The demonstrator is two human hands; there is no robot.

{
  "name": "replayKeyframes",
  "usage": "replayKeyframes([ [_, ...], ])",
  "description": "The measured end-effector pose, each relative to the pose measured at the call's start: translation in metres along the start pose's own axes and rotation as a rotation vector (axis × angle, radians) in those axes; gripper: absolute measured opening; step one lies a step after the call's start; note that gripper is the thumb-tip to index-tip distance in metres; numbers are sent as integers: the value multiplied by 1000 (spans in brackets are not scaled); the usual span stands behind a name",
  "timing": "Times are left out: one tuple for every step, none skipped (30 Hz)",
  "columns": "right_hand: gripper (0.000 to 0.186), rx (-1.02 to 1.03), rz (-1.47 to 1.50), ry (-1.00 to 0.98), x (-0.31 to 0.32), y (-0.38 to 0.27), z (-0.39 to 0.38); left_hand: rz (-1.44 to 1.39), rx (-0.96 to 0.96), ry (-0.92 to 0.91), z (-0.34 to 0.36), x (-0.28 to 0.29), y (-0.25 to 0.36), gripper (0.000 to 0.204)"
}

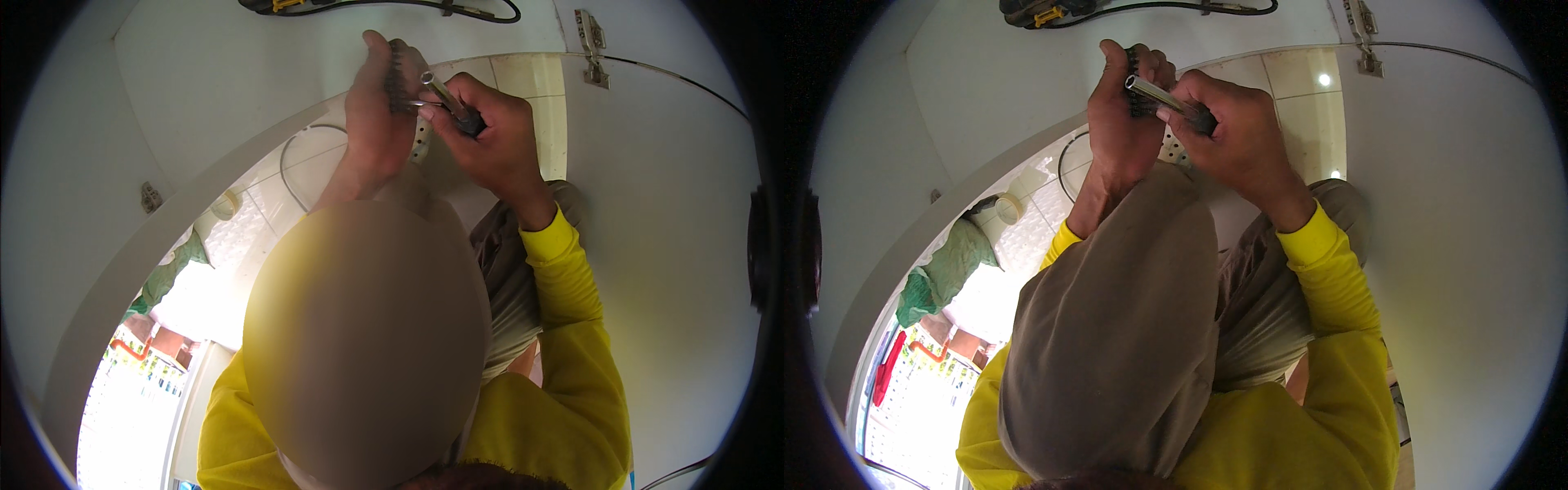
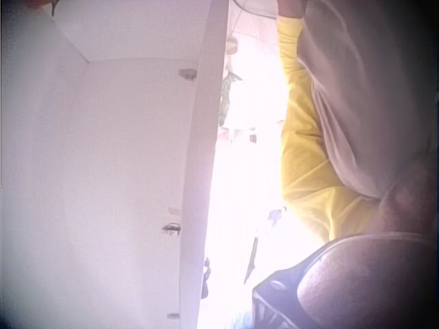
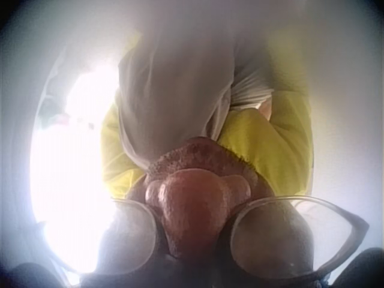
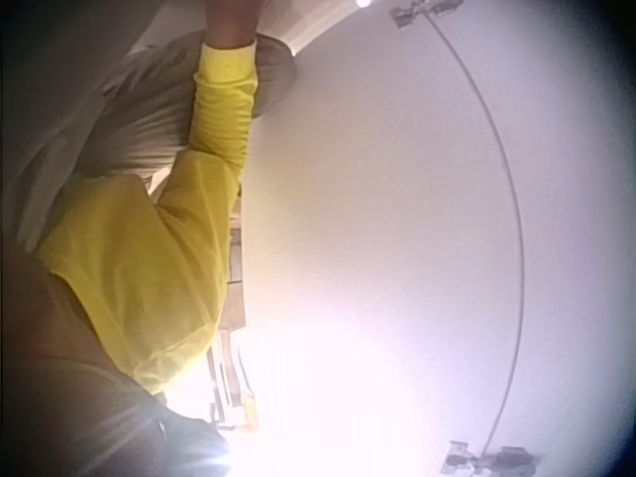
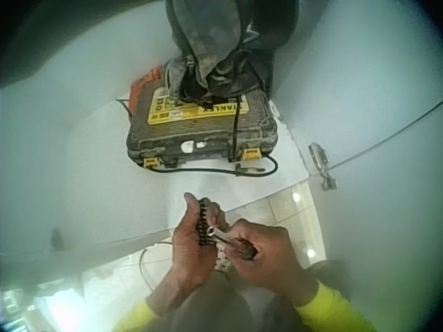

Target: The person marks a wooden board with a pencil, then uses a rotary tool to adjust a cabinet hinge. They remove the hinge, use a screwdriver to adjust components, and reattach it to the cabinet.

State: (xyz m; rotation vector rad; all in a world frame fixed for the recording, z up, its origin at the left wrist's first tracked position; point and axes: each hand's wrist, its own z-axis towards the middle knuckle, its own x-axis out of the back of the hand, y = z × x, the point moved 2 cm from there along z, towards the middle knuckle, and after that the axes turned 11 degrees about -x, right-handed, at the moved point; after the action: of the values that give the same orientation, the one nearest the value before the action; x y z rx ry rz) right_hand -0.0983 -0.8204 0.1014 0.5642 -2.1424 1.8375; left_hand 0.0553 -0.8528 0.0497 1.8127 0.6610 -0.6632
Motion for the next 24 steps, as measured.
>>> replayKeyframes([
  [17, 12, -16, -3, -2, 3, 0, -9, 5, 16, -1, -3, 0, 56],
  [17, -6, 18, 2, -3, 5, 0, -19, 11, 32, -3, -7, 2, 56],
  [18, -25, 51, 7, -4, 6, 0, -28, 16, 48, -3, -9, 3, 56],
  [19, -44, 85, 11, -5, 7, 0, -11, 13, 67, -3, -8, 3, 55],
  [19, -53, 80, 11, -6, 7, 0, 6, 10, 85, -3, -7, 4, 54],
  [20, -62, 75, 11, -6, 6, 0, 23, 7, 104, -2, -6, 4, 53],
  [20, -69, 71, 11, -6, 6, 1, 22, 18, 117, -2, -5, 3, 52],
  [20, -65, 94, 12, -7, 8, 2, 20, 30, 130, -2, -3, 2, 52],
  [20, -62, 117, 13, -9, 14, 3, 18, 41, 143, -2, 0, 0, 52],
  [20, -53, 139, 14, -10, 18, 4, 8, 37, 147, 0, 1, -1, 50],
  [21, -82, 133, -4, -10, 21, 5, -2, 33, 151, 1, 1, -3, 50],
  [23, -111, 126, -23, -9, 25, 5, -13, 29, 155, 2, 2, -5, 49],
  [25, -130, 114, -35, -7, 29, 8, -24, 64, 186, 3, 6, -8, 48],
  [26, -157, 67, -6, -3, 30, 11, -40, 91, 214, 2, 9, -10, 48],
  [27, -184, 21, 23, 1, 28, 12, -56, 117, 243, 2, 15, -13, 47],
  [28, -216, -26, 54, 5, 27, 12, -54, 133, 233, 3, 21, -13, 47],
  [28, -147, -55, 110, 9, 27, 17, -52, 131, 244, 4, 32, -15, 46],
  [29, -78, -82, 165, 13, 26, 22, -50, 127, 256, 5, 44, -17, 46],
  [30, -21, -110, 223, 16, 28, 24, -48, 139, 268, 5, 46, -17, 45],
  [31, 5, -133, 229, 18, 32, 29, -10, 156, 329, 5, 46, -17, 44],
  [32, 32, -154, 235, 20, 38, 36, -22, 150, 320, 6, 49, -17, 44],
  [34, 57, -173, 236, 20, 38, 41, -32, 144, 317, 5, 54, -17, 43],
  [34, 157, -225, 231, 17, 35, 44, -42, 138, 315, 5, 58, -18, 42],
  [35, 258, -277, 225, 10, 30, 46, -18, 134, 322, 4, 61, -21, 41],
])
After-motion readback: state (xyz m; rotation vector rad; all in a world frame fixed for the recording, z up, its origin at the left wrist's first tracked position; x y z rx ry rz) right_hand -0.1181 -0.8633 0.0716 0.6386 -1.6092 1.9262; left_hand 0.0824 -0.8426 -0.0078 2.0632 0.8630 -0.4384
